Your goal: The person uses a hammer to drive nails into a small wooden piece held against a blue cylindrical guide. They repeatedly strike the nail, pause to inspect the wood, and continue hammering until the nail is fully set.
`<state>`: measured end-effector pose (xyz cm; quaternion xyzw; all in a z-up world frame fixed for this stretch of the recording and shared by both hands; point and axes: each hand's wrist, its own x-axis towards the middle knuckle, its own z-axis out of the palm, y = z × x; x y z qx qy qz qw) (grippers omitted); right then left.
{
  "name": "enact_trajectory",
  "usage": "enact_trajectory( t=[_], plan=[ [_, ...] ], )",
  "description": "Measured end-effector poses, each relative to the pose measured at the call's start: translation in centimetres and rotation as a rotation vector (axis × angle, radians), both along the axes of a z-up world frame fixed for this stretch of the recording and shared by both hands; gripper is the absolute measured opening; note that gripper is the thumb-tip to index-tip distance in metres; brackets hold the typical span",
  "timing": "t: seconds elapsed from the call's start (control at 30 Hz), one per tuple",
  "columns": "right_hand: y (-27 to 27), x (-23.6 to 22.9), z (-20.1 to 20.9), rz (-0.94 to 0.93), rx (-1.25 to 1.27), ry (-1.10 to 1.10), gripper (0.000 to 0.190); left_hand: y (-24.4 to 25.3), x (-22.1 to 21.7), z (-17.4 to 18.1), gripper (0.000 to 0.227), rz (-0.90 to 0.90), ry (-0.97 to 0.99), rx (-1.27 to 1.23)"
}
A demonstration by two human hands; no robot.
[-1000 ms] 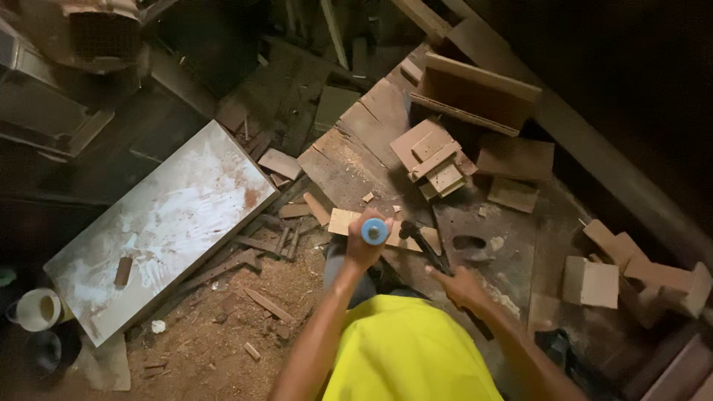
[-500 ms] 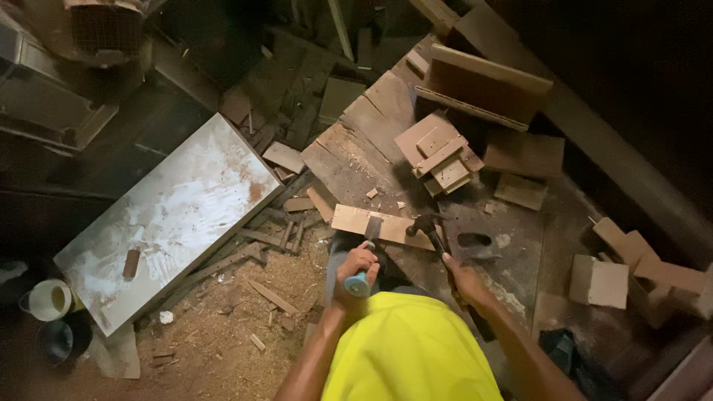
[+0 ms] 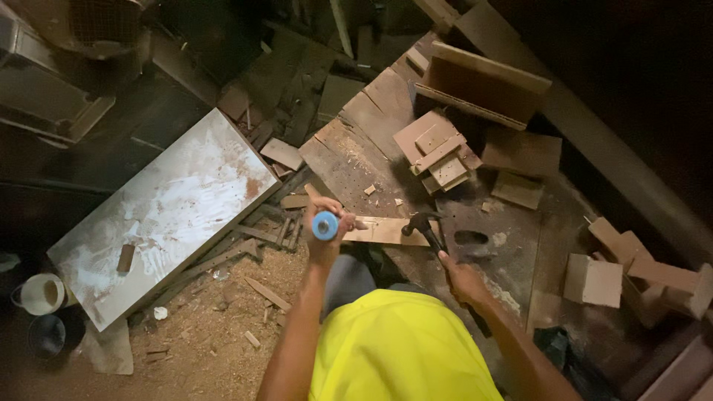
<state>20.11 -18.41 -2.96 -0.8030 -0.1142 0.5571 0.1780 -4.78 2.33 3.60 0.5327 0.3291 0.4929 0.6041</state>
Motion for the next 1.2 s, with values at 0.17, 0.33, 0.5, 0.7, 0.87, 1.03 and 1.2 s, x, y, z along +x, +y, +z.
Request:
enact_trajectory(
  t=[0.17, 0.33, 0.5, 0.7, 0.87, 1.03, 1.2],
  plan=[
    [0.2, 0.2, 0.0, -0.005, 0.026, 0.040, 0.073, 2.6, 1.5, -0.2, 0.030, 0.077, 0.186, 0.330],
    [0.4, 0.8, 0.5, 0.009, 0.004, 0.031, 0.071, 2.7, 2.8, -1.7, 0.020, -0.073, 0.161, 0.256],
    [0.5, 0.8, 0.8, -0.024, -0.028, 0.039, 0.072, 2.1, 3.3, -2.4, 0.015, -0.095, 0.194, 0.188],
    [0.5, 0.8, 0.2, -0.060, -0.020, 0.039, 0.072, 1.4, 3.9, -3.2, 0.014, -0.042, 0.149, 0.225],
    [0.1, 1.0, -1.3, -0.049, -0.008, 0.072, 0.072, 1.8, 4.0, -3.5, 0.017, -0.012, 0.162, 0.201],
    [-0.3, 1.3, -2.2, -0.075, 0.023, 0.107, 0.072, 2.1, 3.9, -3.2, 0.014, -0.062, 0.205, 0.203],
    [-0.3, 1.3, -2.3, -0.067, -0.026, 0.089, 0.072, 1.8, 3.7, -3.1, 0.015, 0.007, 0.190, 0.243]
  ],
)
